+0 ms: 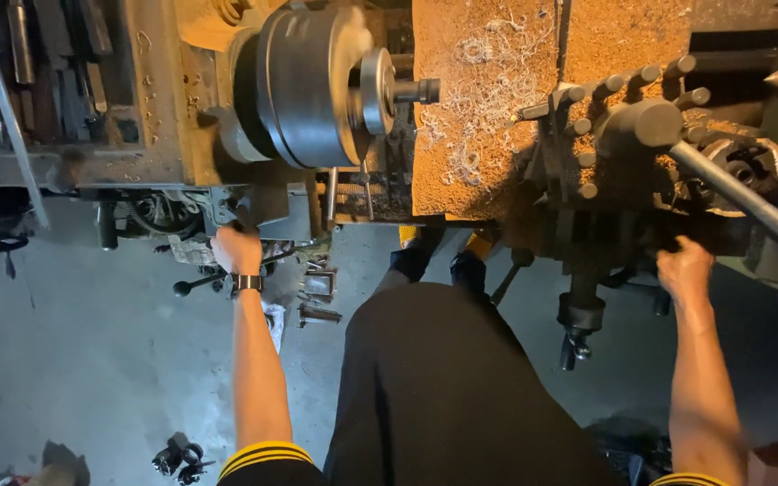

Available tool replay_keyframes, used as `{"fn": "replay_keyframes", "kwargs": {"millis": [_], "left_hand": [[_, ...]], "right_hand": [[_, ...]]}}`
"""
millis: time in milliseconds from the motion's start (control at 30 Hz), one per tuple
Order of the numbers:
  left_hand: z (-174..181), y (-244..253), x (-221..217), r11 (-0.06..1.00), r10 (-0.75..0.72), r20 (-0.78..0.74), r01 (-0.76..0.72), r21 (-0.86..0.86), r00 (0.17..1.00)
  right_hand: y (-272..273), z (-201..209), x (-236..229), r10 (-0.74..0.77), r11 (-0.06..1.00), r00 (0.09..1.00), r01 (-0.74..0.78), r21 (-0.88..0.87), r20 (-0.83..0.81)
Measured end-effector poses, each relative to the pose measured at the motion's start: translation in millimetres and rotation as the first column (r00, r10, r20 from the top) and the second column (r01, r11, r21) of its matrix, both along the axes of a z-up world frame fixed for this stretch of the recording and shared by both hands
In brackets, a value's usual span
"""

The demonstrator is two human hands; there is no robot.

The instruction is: The person operates a metal lathe, adjusting the controls and tool post while a cylindrical metal workpiece spins. They use a wrench to tighten components on the chuck and later use a caliper to measure the workpiece.

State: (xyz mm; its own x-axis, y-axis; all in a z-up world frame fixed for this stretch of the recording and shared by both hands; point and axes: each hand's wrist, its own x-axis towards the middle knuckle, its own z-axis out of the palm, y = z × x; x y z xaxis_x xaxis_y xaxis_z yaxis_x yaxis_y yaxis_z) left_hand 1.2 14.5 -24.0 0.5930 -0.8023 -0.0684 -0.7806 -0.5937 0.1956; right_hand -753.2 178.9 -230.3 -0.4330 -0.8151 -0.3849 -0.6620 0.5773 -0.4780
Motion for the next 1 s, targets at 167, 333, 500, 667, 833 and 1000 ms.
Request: {"fn": "replay_keyframes", "kwargs": {"millis": [167,333,500,667,833,1000], "left_hand": [[13,-2,-15,0.985,0.028,-0.102,-0.045,-0.169,0.994],[3,3,14,0.97,-0.154,-0.122,0.126,-0.208,0.981],[7,14,30,0.956,-0.281,-0.117,0.267,-0.119,0.953],[1,13,31,0.972,-0.229,-0.121,0.221,-0.076,0.966],[4,12,27,0.958,-0.263,-0.078,0.25,-0.14,0.962],[9,10,22,0.948,-0.28,-0.081,0.263,-0.179,0.956]], "right_hand": [[-11,30,15,-0.031,0.997,0.999,0.03,0.066,0.012],[-7,18,9,0.004,0.997,1.0,-0.004,0.078,0.001],[-12,34,18,-0.099,0.989,0.994,0.095,0.117,0.037],[-9,34,17,-0.033,0.998,0.997,0.029,0.063,0.07],[-17,48,25,-0.089,0.985,0.995,0.082,0.154,0.036],[-13,39,20,-0.082,0.988,0.996,0.076,0.135,0.036]]}}
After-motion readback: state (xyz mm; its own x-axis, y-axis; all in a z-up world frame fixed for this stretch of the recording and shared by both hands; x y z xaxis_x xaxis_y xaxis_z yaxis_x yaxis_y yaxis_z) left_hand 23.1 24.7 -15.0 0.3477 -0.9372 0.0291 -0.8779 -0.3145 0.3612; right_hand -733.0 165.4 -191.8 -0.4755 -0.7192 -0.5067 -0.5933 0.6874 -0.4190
